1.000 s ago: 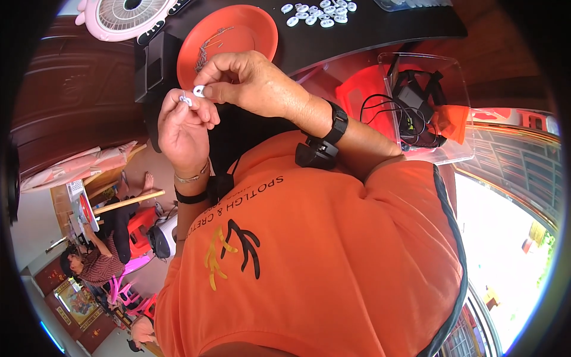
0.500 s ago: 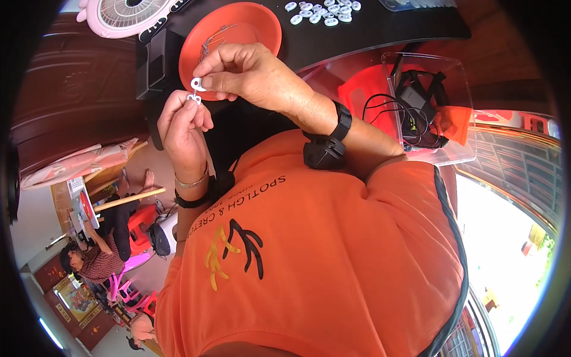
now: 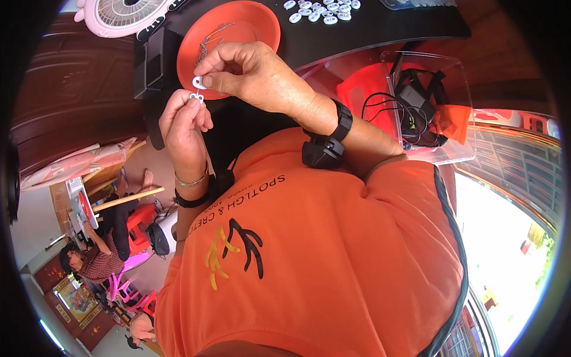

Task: The recorder is manually assembling small plastic components with metal rings and hooks on a plate at a desk.

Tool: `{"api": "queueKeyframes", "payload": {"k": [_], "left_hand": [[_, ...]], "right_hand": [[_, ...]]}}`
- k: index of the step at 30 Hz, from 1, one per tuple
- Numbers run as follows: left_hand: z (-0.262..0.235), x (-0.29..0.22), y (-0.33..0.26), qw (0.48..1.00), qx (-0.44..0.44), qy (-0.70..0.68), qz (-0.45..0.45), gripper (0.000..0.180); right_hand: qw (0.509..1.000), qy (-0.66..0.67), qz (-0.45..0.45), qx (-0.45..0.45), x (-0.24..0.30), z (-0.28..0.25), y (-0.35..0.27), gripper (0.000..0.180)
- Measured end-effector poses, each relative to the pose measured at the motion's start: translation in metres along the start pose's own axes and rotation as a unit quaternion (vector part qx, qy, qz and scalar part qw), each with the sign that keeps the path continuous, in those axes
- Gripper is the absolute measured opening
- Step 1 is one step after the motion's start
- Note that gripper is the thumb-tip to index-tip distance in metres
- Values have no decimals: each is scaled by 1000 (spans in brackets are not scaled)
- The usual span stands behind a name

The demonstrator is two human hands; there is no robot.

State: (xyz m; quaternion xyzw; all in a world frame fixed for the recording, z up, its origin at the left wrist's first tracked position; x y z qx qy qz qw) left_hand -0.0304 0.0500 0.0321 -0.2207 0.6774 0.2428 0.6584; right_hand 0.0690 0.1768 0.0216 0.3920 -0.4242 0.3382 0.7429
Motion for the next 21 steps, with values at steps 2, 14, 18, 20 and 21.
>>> {"api": "queueKeyframes", "payload": {"k": [2, 14, 18, 20, 21], "left_hand": [[0, -1, -1, 1000, 0, 4, 0, 18], [4, 1, -1, 1000, 11, 8, -20, 19], [3, 6, 1, 998, 24, -59, -25, 20], [4, 5, 0, 996, 21, -73, -37, 20], [5, 3, 0, 995, 18, -88, -42, 21]], "right_hand": [[1000, -22, -4, -6, 0, 0, 0, 13], [998, -55, 14, 7, -5, 5, -3, 13], [999, -35, -19, 30, -5, 8, -3, 14], [997, -28, -7, 64, -2, 8, -4, 15], [997, -28, -7, 65, -2, 8, -4, 15]]}}
Point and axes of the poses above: each hand's wrist, its own y-axis towards the middle knuckle, its own z-axis out of the palm, x = y × z, the point moved 2 cm from there along y, towards the middle knuckle, and after that the axes turned 2 degrees about -z, right-handed, at the moved point
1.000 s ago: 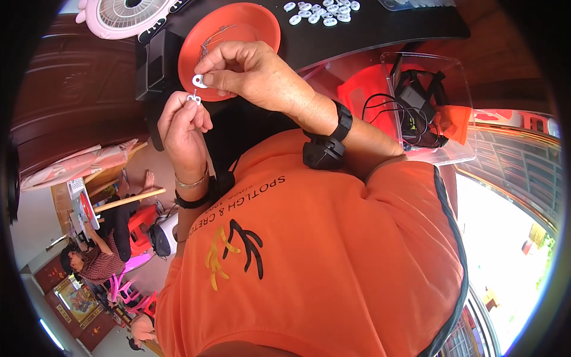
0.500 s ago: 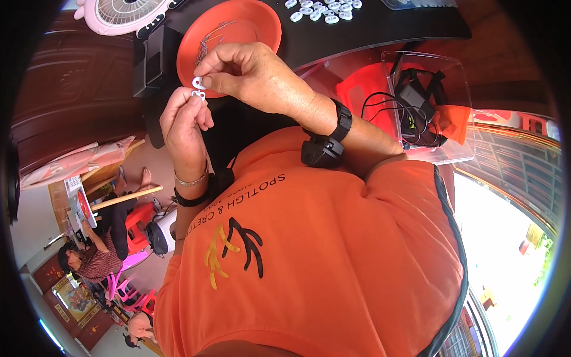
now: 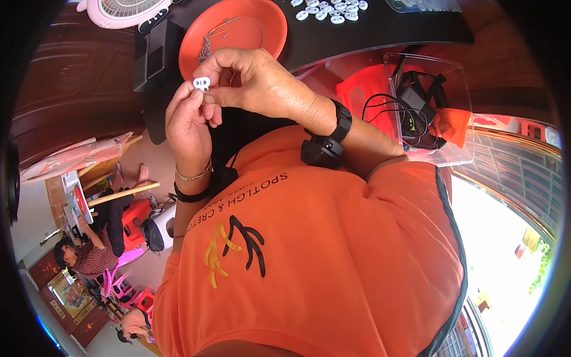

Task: The recorder is manually assembling small plastic components with metal rings and hooks on a plate at a desk.

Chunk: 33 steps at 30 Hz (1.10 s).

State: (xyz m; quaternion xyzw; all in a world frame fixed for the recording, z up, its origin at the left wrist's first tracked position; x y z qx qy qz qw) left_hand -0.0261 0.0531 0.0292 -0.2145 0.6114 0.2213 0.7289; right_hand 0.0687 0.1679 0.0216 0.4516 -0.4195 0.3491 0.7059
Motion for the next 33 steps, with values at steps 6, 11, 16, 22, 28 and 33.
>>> {"api": "queueKeyframes", "payload": {"k": [6, 11, 16, 22, 28, 33], "left_hand": [[2, -1, 1, 1000, -2, -19, -11, 27], [0, 4, 1, 998, -33, 55, 15, 29], [-6, 6, -3, 996, -42, 77, 4, 29], [-3, 4, -3, 997, -56, 50, 28, 28], [-3, 4, -3, 995, -61, 59, 45, 28], [0, 5, -5, 995, -66, 40, 61, 27]], "right_hand": [[999, -38, -6, 36, 0, 0, 0, 15], [921, -344, -172, -58, 4, 5, 2, 25], [892, -416, -172, -47, 3, 8, 0, 30], [896, -397, -198, -32, 0, 8, -2, 31], [908, -362, -206, -50, 3, 10, -2, 18], [909, -353, -213, -53, 6, 11, -2, 11]]}}
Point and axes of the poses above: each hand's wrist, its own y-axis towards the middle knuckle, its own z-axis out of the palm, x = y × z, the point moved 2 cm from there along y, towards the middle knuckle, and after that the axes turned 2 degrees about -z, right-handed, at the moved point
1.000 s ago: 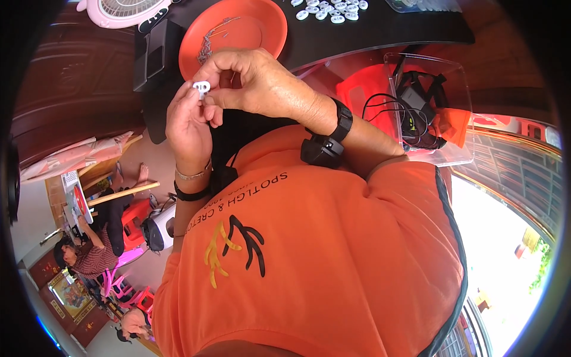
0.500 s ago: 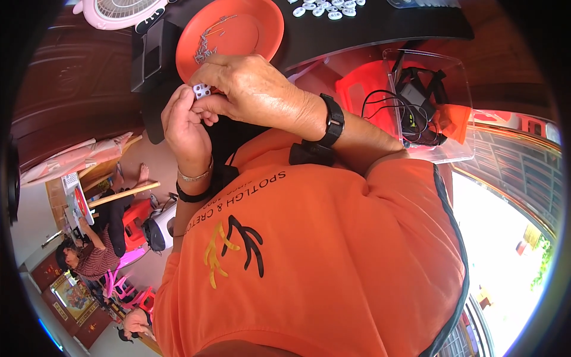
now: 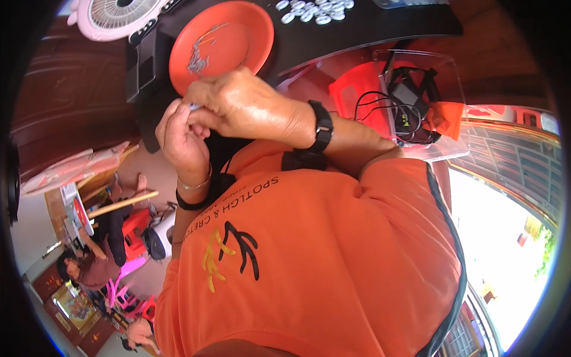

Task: The recorder is manually assembling small plastic components with metal rings and hooks on a plate at a desk.

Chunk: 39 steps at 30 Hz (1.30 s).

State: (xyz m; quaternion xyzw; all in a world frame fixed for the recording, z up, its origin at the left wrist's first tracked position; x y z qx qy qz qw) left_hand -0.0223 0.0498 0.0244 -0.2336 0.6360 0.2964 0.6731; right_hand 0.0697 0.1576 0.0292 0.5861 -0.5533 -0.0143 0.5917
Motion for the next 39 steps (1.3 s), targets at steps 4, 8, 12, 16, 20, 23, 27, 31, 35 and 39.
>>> {"api": "queueKeyframes", "payload": {"k": [4, 8, 12, 16, 20, 23, 27, 31, 35, 39], "left_hand": [[1, 0, -2, 1000, -2, 7, 8, 28], [-1, -2, 0, 1000, 1, -7, -1, 29], [-2, -6, 5, 998, 42, -27, 23, 27], [-11, -1, 9, 997, 76, -23, 25, 29], [-14, 0, 8, 996, 84, -3, 5, 29], [-16, 0, 8, 996, 87, -3, -13, 29], [-18, 4, 5, 995, 95, 8, -30, 27], [-16, 4, 4, 994, 102, 4, -33, 26], [-16, 4, 3, 994, 102, 13, -47, 26], [-15, 9, 3, 993, 107, -6, -58, 25]], "right_hand": [[1000, -19, -5, 14, -3, 3, -4, 13], [999, -21, -12, 38, 5, -13, 4, 16], [982, -184, -44, -24, 20, -78, 35, 14], [905, -385, -11, -180, 42, -173, 88, 32], [780, -566, -167, -207, 24, -199, 92, 32], [906, -416, -42, -72, 12, -177, 81, 23], [920, -376, 26, 109, -75, -151, 62, 17], [803, -559, 93, 185, -113, -147, 46, 19], [764, -592, 166, 196, -163, -152, 46, 19], [820, -503, 210, 173, -152, -158, 51, 17]]}}
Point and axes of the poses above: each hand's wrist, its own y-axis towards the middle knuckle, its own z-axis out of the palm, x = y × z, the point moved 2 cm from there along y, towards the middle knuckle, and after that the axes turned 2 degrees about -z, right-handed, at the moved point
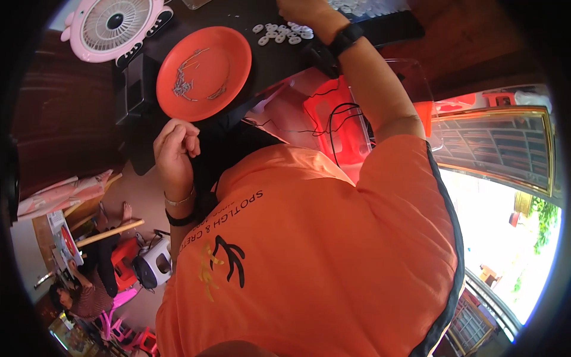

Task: The recorder is manually assembling small plastic components with metal rings and hooks on a plate at a desk.

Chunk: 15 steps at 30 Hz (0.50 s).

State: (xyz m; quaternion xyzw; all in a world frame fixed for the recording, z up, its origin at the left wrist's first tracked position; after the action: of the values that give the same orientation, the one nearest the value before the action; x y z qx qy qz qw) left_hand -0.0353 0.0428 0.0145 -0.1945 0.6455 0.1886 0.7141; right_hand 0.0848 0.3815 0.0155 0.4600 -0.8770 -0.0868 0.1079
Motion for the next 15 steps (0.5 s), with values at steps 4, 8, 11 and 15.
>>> {"api": "queueKeyframes", "payload": {"k": [4, 8, 11, 15], "left_hand": [[2, -1, 1, 999, 19, 33, -26, 25], [-3, 4, 1, 998, 24, 52, -5, 27], [3, 2, 2, 999, 32, 21, -2, 30], [6, 5, 4, 998, 55, 14, 0, 37]], "right_hand": [[1000, 4, -13, 10, 1, -4, -4, 18], [961, 273, -6, 32, 72, -63, -31, 18], [849, 503, -154, 53, 100, -47, -51, 10], [855, 453, -251, 11, 163, -50, -87, 11]]}}
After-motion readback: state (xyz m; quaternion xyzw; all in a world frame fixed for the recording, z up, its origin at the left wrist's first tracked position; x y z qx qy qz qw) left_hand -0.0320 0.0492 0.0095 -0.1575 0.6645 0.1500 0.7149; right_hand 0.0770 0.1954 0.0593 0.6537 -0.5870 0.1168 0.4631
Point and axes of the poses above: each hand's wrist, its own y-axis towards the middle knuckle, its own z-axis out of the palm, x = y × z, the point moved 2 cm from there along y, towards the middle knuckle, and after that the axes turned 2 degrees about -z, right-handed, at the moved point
